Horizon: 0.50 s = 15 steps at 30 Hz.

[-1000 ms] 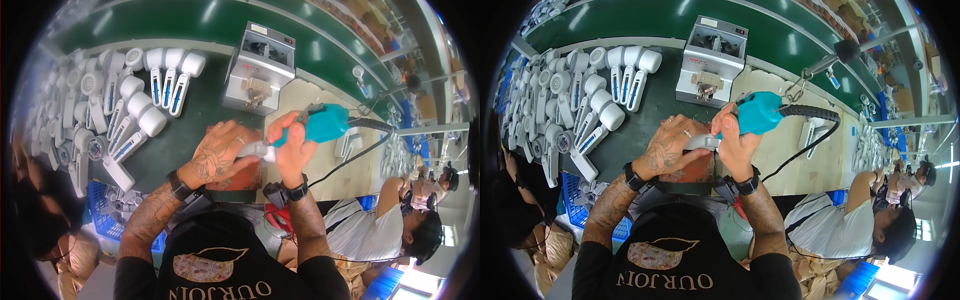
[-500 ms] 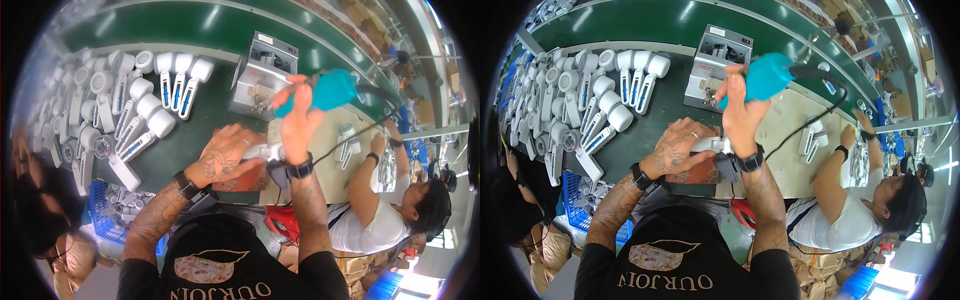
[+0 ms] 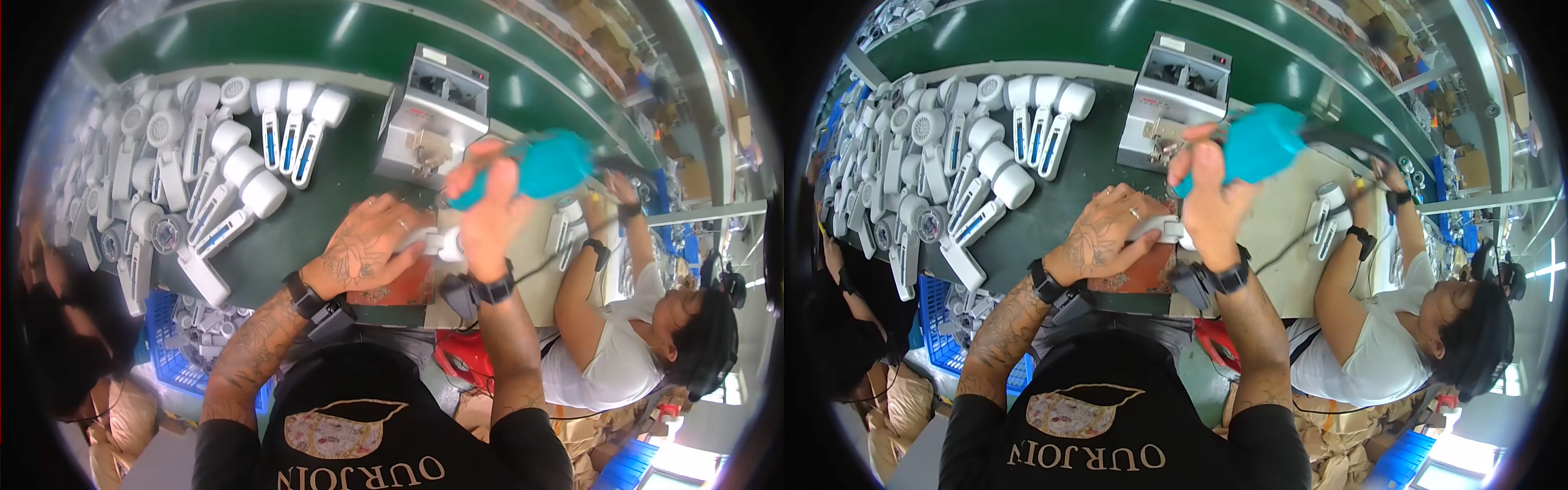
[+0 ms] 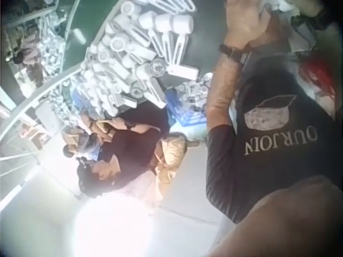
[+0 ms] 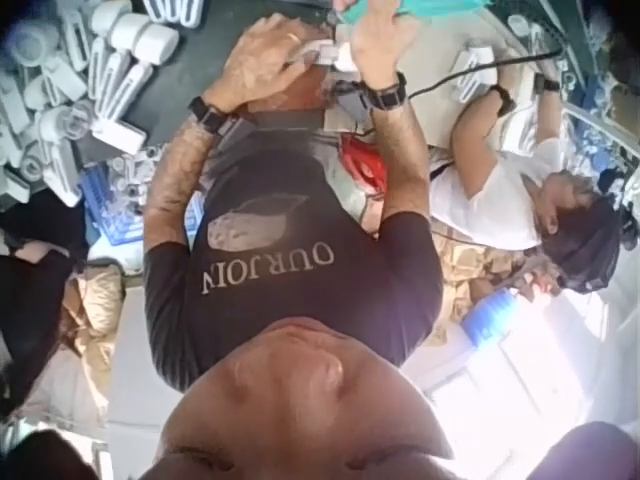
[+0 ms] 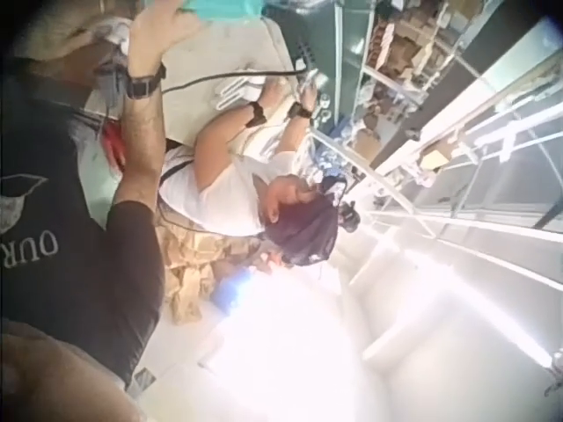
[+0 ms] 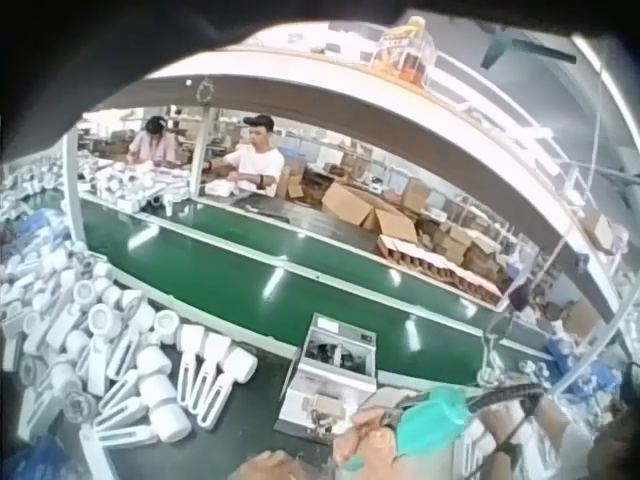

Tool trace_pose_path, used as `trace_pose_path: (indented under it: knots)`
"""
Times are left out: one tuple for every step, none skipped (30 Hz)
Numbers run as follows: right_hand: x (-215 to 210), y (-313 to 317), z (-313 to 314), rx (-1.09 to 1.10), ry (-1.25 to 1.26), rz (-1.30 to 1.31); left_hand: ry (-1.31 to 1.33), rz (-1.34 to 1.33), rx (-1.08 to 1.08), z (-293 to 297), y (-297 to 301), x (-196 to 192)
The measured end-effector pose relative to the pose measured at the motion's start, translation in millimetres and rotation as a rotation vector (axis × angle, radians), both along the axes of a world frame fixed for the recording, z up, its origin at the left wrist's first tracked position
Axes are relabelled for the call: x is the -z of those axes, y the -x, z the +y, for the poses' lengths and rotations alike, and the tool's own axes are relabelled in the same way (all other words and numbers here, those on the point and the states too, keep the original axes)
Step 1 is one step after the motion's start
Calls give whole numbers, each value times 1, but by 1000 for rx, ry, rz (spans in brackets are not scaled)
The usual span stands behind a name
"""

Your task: The person picks up a fan component, places it on a block, and drives a screw into it using a power screwdriver before setting it aside. They then pick up another fan, insert a battery, and snap a cover onto the handle.

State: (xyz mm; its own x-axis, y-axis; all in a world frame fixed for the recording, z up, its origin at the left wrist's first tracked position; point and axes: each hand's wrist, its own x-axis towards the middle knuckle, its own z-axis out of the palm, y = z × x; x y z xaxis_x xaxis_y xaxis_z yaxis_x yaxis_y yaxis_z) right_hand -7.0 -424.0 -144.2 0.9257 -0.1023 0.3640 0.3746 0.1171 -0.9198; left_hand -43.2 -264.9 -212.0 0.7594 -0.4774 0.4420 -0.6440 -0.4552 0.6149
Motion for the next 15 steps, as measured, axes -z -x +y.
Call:
trace_pose_path:
  knots:
    - [-3, 12, -8, -5, -78, 39, -2, 10, 3, 0, -1, 0]
    - [-4, 22, -13, -43, -30, -22, -10, 2, 3, 1, 0, 0]
    - [-2, 29, -19, -38, -30, -15, -14, -9, 7, 0, -2, 0]
    - [0, 35, -23, -56, 6, -35, -14, -3, 11, 0, -2, 0]
    - [3, 39, -27, -75, 42, -55, -9, 18, 13, 0, -2, 0]
    - [5, 42, -27, -63, 51, -49, -5, 40, 20, 0, -2, 0]
    - [9, 44, -28, -55, 49, -45, -6, 44, 27, -1, -1, 0]
    - [14, 46, -30, -43, 33, -18, 0, 44, 32, -2, -1, 0]
    - [18, 46, -30, -36, 14, 5, 4, 42, 32, -1, -1, 0]
    - [20, 47, -30, -35, 10, 5, 1, 42, 33, -1, 0, 0]
    - [22, 48, -30, -35, 15, 12, -6, 55, 31, -1, 1, 0]
    - [23, 49, -30, -38, 21, 20, -10, 69, 29, -1, 2, 0]
    - [23, 50, -29, -37, 21, 21, -11, 70, 29, -1, 3, 1]
    - [23, 51, -28, -41, 30, 28, -9, 69, 31, -1, 3, 1]
    - [23, 51, -27, -46, 38, 34, -9, 67, 32, -1, 2, 2]
